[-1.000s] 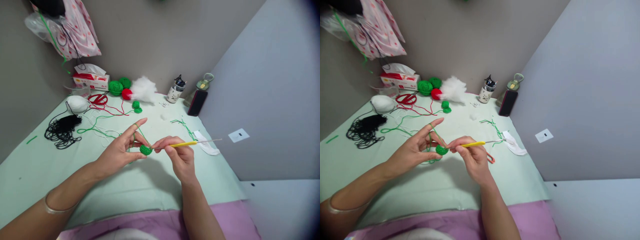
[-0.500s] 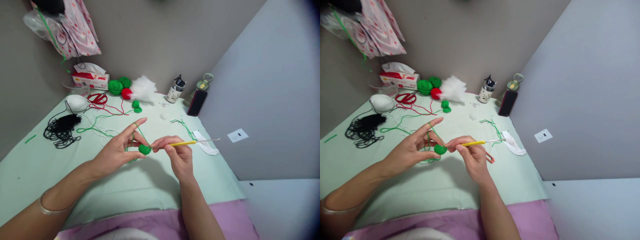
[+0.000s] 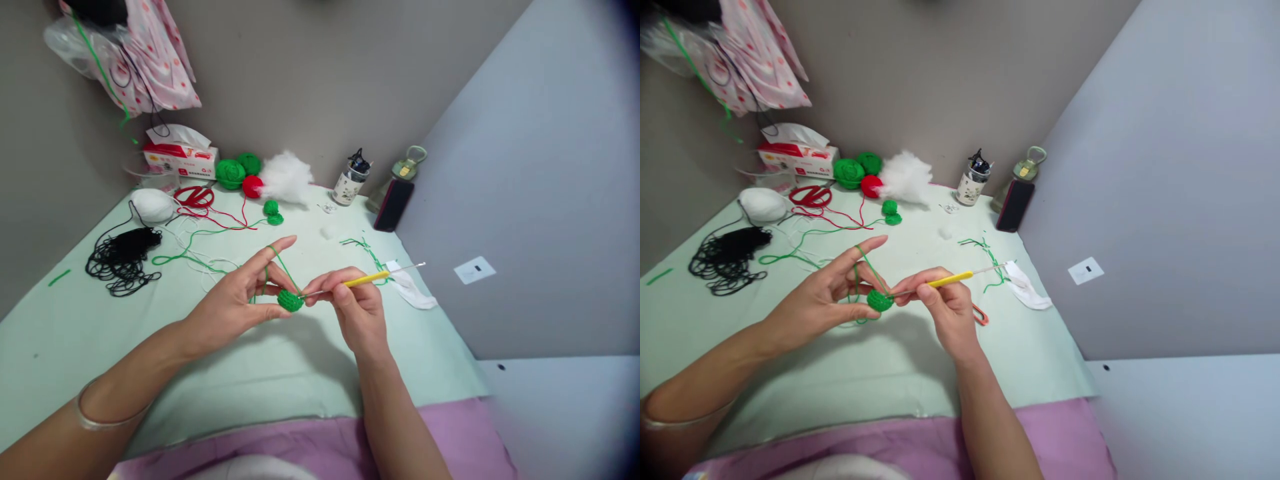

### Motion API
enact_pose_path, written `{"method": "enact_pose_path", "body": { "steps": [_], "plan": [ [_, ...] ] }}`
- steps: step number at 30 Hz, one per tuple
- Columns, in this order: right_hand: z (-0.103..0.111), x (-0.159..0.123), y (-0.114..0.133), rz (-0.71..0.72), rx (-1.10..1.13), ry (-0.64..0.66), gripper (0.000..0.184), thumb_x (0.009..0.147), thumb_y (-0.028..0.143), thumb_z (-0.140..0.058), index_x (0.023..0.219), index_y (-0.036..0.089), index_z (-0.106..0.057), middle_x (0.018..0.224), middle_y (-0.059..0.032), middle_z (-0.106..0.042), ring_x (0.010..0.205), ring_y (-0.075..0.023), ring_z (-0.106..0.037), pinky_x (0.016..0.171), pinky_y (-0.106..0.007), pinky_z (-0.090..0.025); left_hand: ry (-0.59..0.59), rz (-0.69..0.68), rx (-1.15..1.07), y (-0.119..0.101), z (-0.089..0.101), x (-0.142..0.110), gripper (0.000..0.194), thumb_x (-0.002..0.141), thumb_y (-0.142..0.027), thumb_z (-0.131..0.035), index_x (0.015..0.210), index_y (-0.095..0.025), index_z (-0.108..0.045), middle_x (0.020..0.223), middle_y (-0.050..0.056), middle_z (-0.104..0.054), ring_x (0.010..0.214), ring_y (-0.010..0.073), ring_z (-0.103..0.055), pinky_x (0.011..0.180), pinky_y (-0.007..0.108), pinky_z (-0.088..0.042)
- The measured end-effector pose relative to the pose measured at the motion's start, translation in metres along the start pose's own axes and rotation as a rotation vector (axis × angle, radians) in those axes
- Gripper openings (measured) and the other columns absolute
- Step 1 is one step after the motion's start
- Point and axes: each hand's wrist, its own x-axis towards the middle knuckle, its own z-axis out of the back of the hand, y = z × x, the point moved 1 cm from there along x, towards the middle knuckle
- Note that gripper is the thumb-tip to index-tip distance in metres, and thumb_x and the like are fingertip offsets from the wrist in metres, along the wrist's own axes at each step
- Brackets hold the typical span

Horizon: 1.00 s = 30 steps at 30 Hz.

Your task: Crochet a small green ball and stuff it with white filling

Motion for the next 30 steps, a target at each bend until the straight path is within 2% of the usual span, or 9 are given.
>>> {"method": "enact_pose_path", "body": {
  "steps": [9,13,18,20,23,26,28,30],
  "plan": [
    [0.0,-0.002,0.002,0.047,-0.153,0.001,0.015,0.099,0.03,-0.061,0.095,0.022,-0.073,0.094,-0.0049,-0.077,0.081,-0.0181,-0.074,0.078,-0.036,-0.061,-0.002,0.037,0.023,0.002,0.001,0.0,0.088,0.081,-0.018,-0.076,0.157,-0.034,-0.035,0.099,0.0,-0.068,0.099,0.0208,-0.065,0.093,0.036,-0.052],
    [0.003,-0.002,0.005,0.071,-0.237,0.064,0.015,0.1,0.024,-0.059,0.1,0.024,-0.074,0.097,-0.0046,-0.076,0.085,-0.0172,-0.073,0.081,-0.035,-0.06,0.016,0.048,0.043,0.005,0.002,0.001,0.086,0.082,-0.019,-0.076,0.157,-0.035,-0.035,0.099,0.0,-0.067,0.098,0.0204,-0.064,0.086,0.033,-0.053],
    [0.002,-0.004,0.002,0.165,-0.432,0.116,0.017,0.101,0.022,-0.057,0.103,0.026,-0.073,0.099,-0.0054,-0.076,0.094,-0.0197,-0.072,0.083,-0.038,-0.059,-0.015,0.071,0.108,0.007,0.004,0.001,0.084,0.082,-0.017,-0.072,0.156,-0.035,-0.036,0.098,0.0,-0.066,0.095,0.0206,-0.063,0.071,0.029,-0.051],
    [0.002,-0.004,0.001,0.197,-0.485,0.121,0.015,0.1,0.023,-0.058,0.104,0.026,-0.073,0.1,-0.0062,-0.076,0.096,-0.021,-0.072,0.083,-0.039,-0.059,-0.025,0.072,0.135,0.008,0.005,0.001,0.085,0.082,-0.016,-0.073,0.156,-0.035,-0.037,0.097,0.0,-0.066,0.092,0.0201,-0.063,0.071,0.029,-0.051],
    [0.006,-0.003,0.004,0.187,-0.459,0.164,0.014,0.1,0.024,-0.059,0.104,0.026,-0.073,0.099,-0.0063,-0.076,0.093,-0.0207,-0.071,0.082,-0.039,-0.058,0.007,0.068,0.144,0.007,0.004,0.001,0.084,0.082,-0.017,-0.074,0.156,-0.034,-0.038,0.095,-0.002,-0.067,0.09,0.0183,-0.064,0.081,0.031,-0.051],
    [0.013,-0.001,0.007,0.083,-0.358,0.259,0.015,0.1,0.024,-0.059,0.098,0.024,-0.074,0.09,-0.0049,-0.074,0.084,-0.0188,-0.07,0.077,-0.036,-0.058,0.105,0.072,0.134,0.005,0.0,0.0,0.084,0.081,-0.018,-0.076,0.155,-0.034,-0.039,0.093,-0.003,-0.069,0.09,0.0169,-0.064,0.09,0.033,-0.049],
    [0.015,0.0,0.007,0.077,-0.355,0.273,0.015,0.099,0.022,-0.059,0.097,0.024,-0.074,0.088,-0.0044,-0.074,0.083,-0.0183,-0.07,0.075,-0.035,-0.057,0.102,0.111,0.111,0.005,-0.002,0.001,0.085,0.08,-0.018,-0.077,0.155,-0.033,-0.04,0.093,-0.003,-0.068,0.089,0.017,-0.064,0.085,0.032,-0.05],
    [0.013,0.0,0.005,0.168,-0.413,0.244,0.016,0.099,0.019,-0.06,0.102,0.026,-0.074,0.092,-0.005,-0.075,0.087,-0.0191,-0.07,0.078,-0.037,-0.057,0.029,0.172,0.049,0.007,-0.003,0.002,0.088,0.078,-0.019,-0.079,0.155,-0.031,-0.039,0.093,-0.002,-0.066,0.087,0.0175,-0.063,0.074,0.029,-0.05]
  ]
}}
